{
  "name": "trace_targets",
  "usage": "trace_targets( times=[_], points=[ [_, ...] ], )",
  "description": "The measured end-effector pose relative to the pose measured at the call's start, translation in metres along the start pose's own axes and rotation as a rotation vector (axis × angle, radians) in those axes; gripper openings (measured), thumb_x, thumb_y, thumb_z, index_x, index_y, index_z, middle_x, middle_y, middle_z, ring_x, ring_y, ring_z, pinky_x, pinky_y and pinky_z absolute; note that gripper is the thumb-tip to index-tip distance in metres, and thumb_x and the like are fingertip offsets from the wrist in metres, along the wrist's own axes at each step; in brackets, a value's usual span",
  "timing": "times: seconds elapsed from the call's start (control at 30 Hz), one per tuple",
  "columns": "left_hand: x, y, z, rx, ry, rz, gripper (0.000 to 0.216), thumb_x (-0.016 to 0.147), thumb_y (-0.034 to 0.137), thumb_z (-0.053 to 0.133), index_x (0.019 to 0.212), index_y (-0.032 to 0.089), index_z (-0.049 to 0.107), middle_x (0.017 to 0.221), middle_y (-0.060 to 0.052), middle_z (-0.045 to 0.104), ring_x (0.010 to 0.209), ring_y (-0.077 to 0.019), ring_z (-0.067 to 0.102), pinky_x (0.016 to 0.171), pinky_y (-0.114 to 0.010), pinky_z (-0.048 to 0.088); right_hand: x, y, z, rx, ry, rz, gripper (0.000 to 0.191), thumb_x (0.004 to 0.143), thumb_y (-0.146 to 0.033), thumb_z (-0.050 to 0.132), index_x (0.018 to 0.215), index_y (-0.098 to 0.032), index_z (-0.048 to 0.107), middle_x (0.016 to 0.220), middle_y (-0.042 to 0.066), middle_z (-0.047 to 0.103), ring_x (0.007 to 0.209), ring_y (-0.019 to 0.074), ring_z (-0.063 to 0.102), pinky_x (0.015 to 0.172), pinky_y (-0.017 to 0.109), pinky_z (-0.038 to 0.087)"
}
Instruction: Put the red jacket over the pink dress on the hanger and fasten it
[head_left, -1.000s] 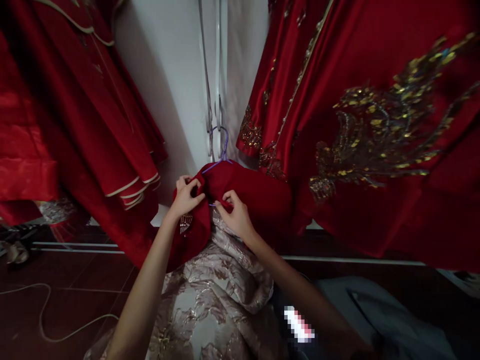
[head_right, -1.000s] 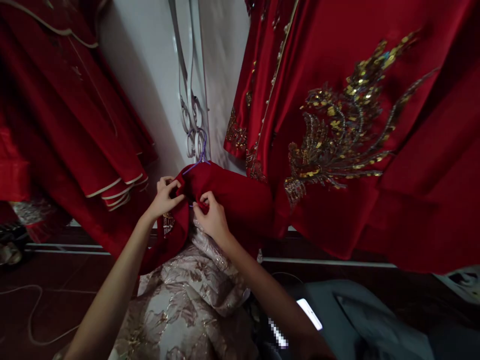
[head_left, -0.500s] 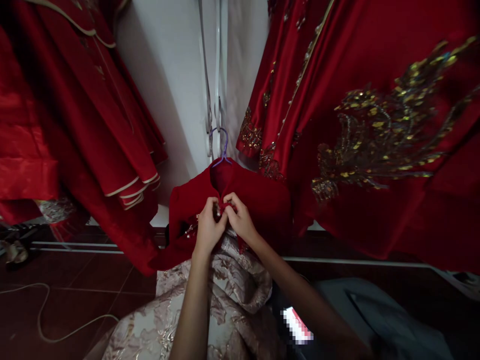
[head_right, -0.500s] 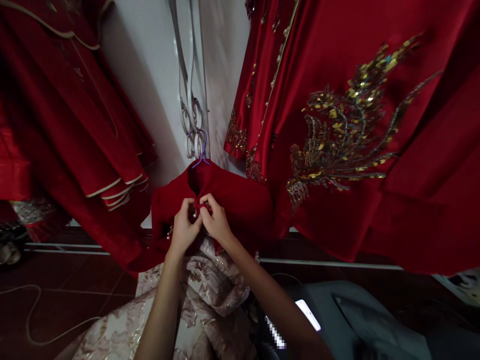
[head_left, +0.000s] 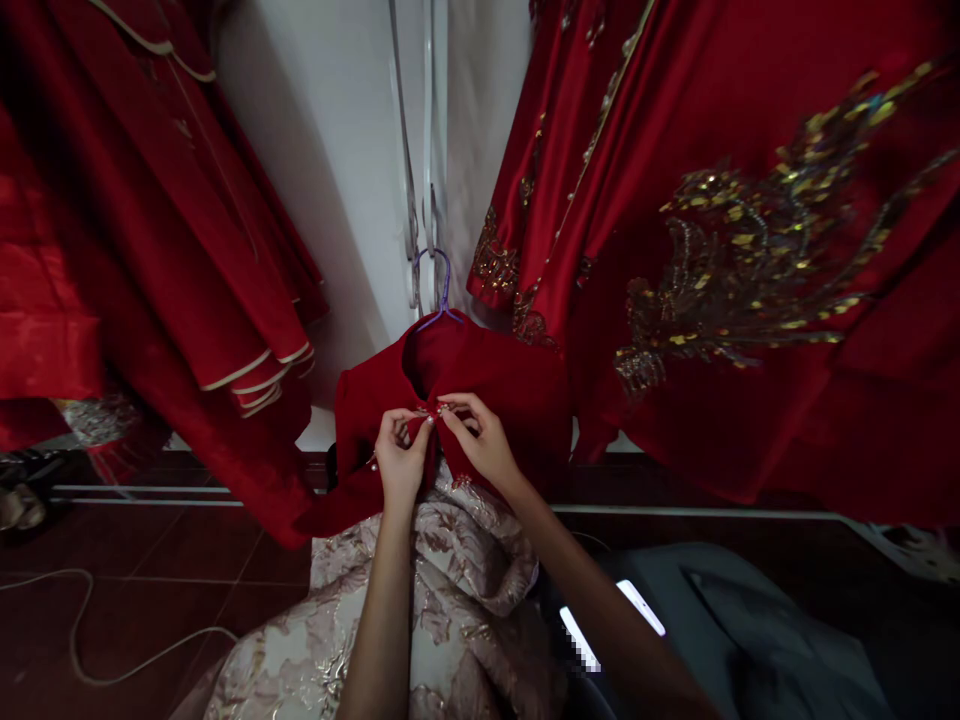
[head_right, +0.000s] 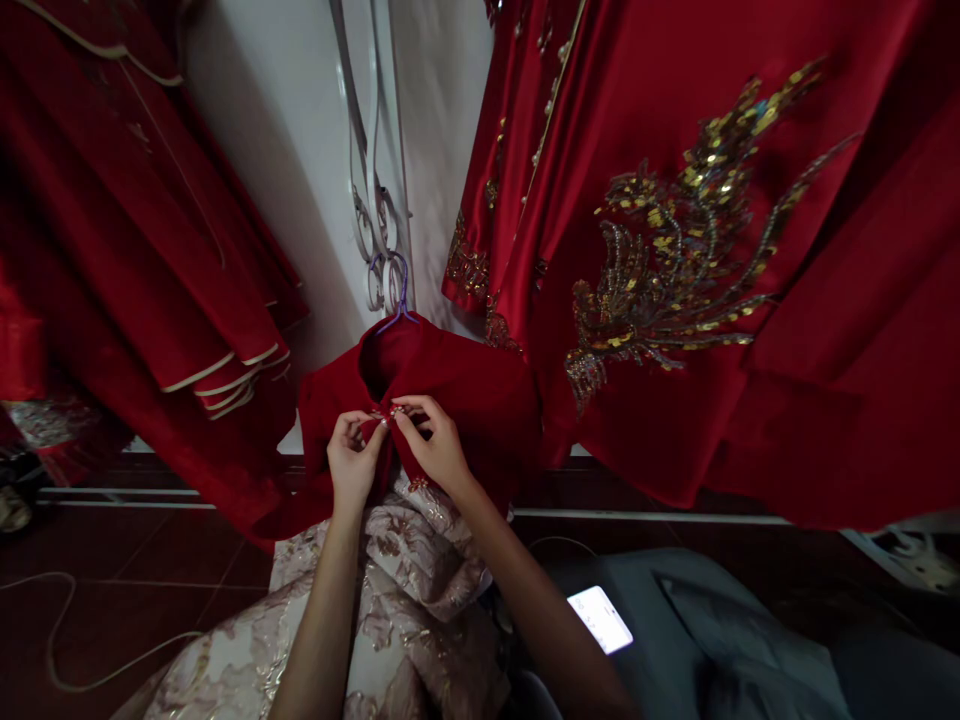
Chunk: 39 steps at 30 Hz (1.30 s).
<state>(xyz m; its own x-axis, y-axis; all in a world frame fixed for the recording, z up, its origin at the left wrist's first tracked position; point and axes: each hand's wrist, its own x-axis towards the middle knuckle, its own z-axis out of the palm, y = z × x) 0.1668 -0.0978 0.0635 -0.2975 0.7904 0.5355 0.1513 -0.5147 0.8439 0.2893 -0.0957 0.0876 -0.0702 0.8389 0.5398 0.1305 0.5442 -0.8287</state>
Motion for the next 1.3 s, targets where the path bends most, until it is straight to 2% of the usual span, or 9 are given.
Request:
trace_targets(
  times=[0.13, 0.37, 0.5, 0.67, 0.83, 1.0, 1.13, 1.23, 1.3],
  points=[
    [-0.002, 0.005, -0.002, 0.093, -0.031, 0.038, 0.014, 0.079, 0.033, 0.056, 0.086, 0.021, 0.055, 0.086, -0.003, 0.063, 0.083, -0.0153, 0.061, 0.076, -0.028, 0.050, -0.004, -0.008, -0.001, -0.070, 0.033, -0.041, 0.020, 0.083, -0.034, 0.052, 0.098, -0.026, 0.063, 0.100, 0.005, 0.064, 0.091, 0.0186, 0.061, 0.070, 0.029, 0.051],
    [-0.006, 0.019, -0.011, 0.226, -0.157, 0.133, 0.015, 0.079, 0.028, 0.057, 0.091, 0.022, 0.060, 0.090, -0.003, 0.066, 0.082, -0.0156, 0.062, 0.079, -0.028, 0.048, -0.008, -0.016, -0.001, -0.116, 0.086, -0.078, 0.020, 0.083, -0.035, 0.055, 0.097, -0.028, 0.067, 0.095, 0.004, 0.065, 0.086, 0.0189, 0.062, 0.070, 0.032, 0.055],
    [-0.007, 0.024, -0.013, 0.253, -0.147, 0.144, 0.016, 0.078, 0.030, 0.059, 0.090, 0.022, 0.062, 0.089, -0.003, 0.068, 0.080, -0.0158, 0.063, 0.078, -0.028, 0.049, -0.010, -0.015, -0.001, -0.088, 0.101, -0.075, 0.022, 0.083, -0.035, 0.055, 0.100, -0.029, 0.068, 0.096, 0.003, 0.065, 0.087, 0.0179, 0.062, 0.074, 0.032, 0.056],
    [-0.007, 0.024, -0.013, 0.256, -0.152, 0.157, 0.017, 0.079, 0.029, 0.058, 0.093, 0.021, 0.063, 0.091, -0.003, 0.068, 0.081, -0.0151, 0.064, 0.078, -0.027, 0.049, -0.011, -0.013, -0.006, -0.064, 0.057, -0.066, 0.029, 0.080, -0.035, 0.061, 0.108, -0.029, 0.066, 0.100, 0.003, 0.065, 0.085, 0.0166, 0.063, 0.074, 0.030, 0.057],
    [-0.006, 0.020, -0.014, 0.281, -0.147, 0.256, 0.016, 0.080, 0.026, 0.057, 0.092, 0.019, 0.064, 0.090, -0.004, 0.069, 0.080, -0.0141, 0.064, 0.077, -0.025, 0.049, -0.008, -0.009, -0.007, -0.057, 0.048, -0.077, 0.032, 0.078, -0.033, 0.062, 0.109, -0.025, 0.067, 0.098, 0.004, 0.066, 0.083, 0.0154, 0.064, 0.071, 0.026, 0.057],
    [0.000, 0.020, -0.021, 0.351, -0.206, 0.305, 0.012, 0.081, 0.025, 0.055, 0.088, 0.018, 0.063, 0.085, -0.003, 0.068, 0.076, -0.0133, 0.063, 0.073, -0.024, 0.048, -0.002, -0.005, -0.006, -0.087, 0.013, -0.108, 0.033, 0.078, -0.029, 0.062, 0.110, -0.023, 0.066, 0.095, 0.004, 0.065, 0.079, 0.0137, 0.064, 0.071, 0.026, 0.057],
    [0.001, 0.019, -0.023, 0.379, -0.248, 0.288, 0.013, 0.083, 0.026, 0.052, 0.087, 0.018, 0.061, 0.086, -0.004, 0.065, 0.079, -0.0144, 0.061, 0.076, -0.026, 0.046, 0.003, -0.005, -0.003, -0.135, -0.040, -0.140, 0.032, 0.079, -0.025, 0.060, 0.110, -0.024, 0.065, 0.095, 0.003, 0.064, 0.077, 0.0123, 0.063, 0.074, 0.026, 0.056],
    [-0.001, 0.017, -0.018, 0.227, -0.222, 0.192, 0.014, 0.083, 0.027, 0.053, 0.092, 0.018, 0.059, 0.090, -0.005, 0.064, 0.084, -0.0146, 0.061, 0.080, -0.027, 0.046, 0.002, -0.004, 0.001, -0.112, -0.056, -0.106, 0.038, 0.081, -0.024, 0.057, 0.118, -0.025, 0.060, 0.100, 0.005, 0.060, 0.085, 0.0130, 0.061, 0.078, 0.026, 0.054],
    [-0.003, 0.016, -0.015, 0.082, -0.239, 0.092, 0.017, 0.083, 0.028, 0.054, 0.096, 0.017, 0.057, 0.094, -0.005, 0.064, 0.086, -0.0146, 0.061, 0.079, -0.027, 0.047, -0.004, -0.001, 0.001, -0.093, -0.053, -0.061, 0.048, 0.081, -0.024, 0.056, 0.128, -0.026, 0.050, 0.104, 0.006, 0.057, 0.090, 0.0136, 0.059, 0.079, 0.027, 0.052]
  ],
)
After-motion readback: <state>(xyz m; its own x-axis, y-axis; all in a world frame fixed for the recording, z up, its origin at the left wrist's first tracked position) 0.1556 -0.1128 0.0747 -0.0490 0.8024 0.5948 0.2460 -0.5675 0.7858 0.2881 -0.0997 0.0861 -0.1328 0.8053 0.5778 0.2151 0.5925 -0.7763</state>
